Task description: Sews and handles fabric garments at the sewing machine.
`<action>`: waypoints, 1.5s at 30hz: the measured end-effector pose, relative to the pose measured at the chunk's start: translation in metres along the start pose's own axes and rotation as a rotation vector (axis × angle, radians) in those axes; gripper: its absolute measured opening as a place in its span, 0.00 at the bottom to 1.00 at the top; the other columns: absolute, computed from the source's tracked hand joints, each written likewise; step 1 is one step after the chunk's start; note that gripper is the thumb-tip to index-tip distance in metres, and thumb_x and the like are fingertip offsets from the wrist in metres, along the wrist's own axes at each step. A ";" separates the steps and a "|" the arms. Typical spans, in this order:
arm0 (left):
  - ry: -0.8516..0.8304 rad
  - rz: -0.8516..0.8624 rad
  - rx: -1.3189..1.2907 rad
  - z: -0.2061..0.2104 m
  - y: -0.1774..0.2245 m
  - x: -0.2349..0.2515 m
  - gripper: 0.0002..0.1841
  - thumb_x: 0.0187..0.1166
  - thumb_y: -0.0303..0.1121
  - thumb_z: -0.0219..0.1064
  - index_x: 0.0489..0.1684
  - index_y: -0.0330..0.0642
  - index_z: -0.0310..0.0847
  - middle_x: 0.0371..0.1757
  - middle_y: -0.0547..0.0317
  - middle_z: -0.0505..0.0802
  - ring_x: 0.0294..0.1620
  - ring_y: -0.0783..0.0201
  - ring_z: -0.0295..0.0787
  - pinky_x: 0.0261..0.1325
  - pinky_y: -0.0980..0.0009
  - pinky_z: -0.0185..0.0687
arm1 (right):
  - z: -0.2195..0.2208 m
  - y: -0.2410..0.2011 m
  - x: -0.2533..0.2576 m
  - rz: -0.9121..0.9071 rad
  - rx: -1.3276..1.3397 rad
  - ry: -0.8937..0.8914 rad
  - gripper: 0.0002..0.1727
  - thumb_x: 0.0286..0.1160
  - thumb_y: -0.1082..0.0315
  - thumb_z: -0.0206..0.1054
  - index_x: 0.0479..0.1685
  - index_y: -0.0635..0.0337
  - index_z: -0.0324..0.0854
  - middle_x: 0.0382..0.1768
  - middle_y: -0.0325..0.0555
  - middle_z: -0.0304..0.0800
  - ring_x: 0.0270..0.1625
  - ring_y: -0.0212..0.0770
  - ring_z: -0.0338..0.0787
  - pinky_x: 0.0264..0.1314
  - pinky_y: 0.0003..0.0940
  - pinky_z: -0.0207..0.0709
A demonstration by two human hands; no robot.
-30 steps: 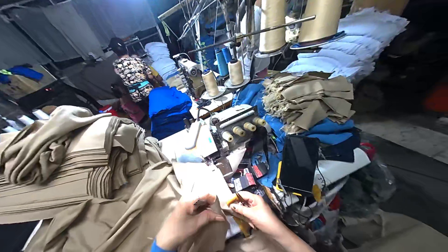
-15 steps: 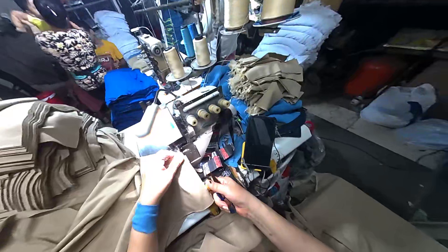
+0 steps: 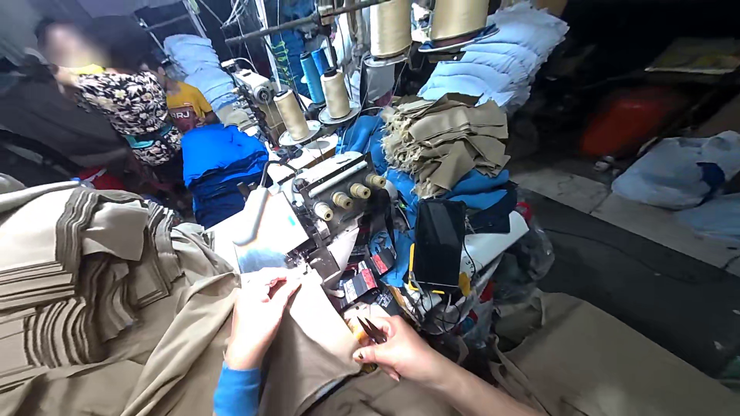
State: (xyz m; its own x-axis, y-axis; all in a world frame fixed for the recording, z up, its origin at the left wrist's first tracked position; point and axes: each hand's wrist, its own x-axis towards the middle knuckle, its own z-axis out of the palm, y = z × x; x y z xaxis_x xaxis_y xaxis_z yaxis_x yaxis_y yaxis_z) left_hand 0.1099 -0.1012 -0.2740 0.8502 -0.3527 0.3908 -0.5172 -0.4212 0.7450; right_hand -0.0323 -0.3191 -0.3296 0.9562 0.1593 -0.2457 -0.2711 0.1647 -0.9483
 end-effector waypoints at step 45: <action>0.010 -0.305 0.726 0.000 -0.030 0.075 0.22 0.87 0.40 0.61 0.70 0.34 0.81 0.65 0.35 0.89 0.68 0.38 0.86 0.73 0.39 0.76 | 0.043 -0.013 0.076 -0.631 -0.480 0.454 0.15 0.78 0.70 0.66 0.60 0.60 0.91 0.50 0.44 0.97 0.48 0.31 0.95 0.58 0.27 0.87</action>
State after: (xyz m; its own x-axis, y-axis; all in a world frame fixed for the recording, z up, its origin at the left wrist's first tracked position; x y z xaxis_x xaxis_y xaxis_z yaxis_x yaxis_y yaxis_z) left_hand 0.1889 -0.1152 -0.2675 0.9641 -0.1274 0.2330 -0.1924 -0.9399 0.2821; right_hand 0.0389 -0.2675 -0.3272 0.8906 -0.2379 0.3875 0.2945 -0.3476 -0.8902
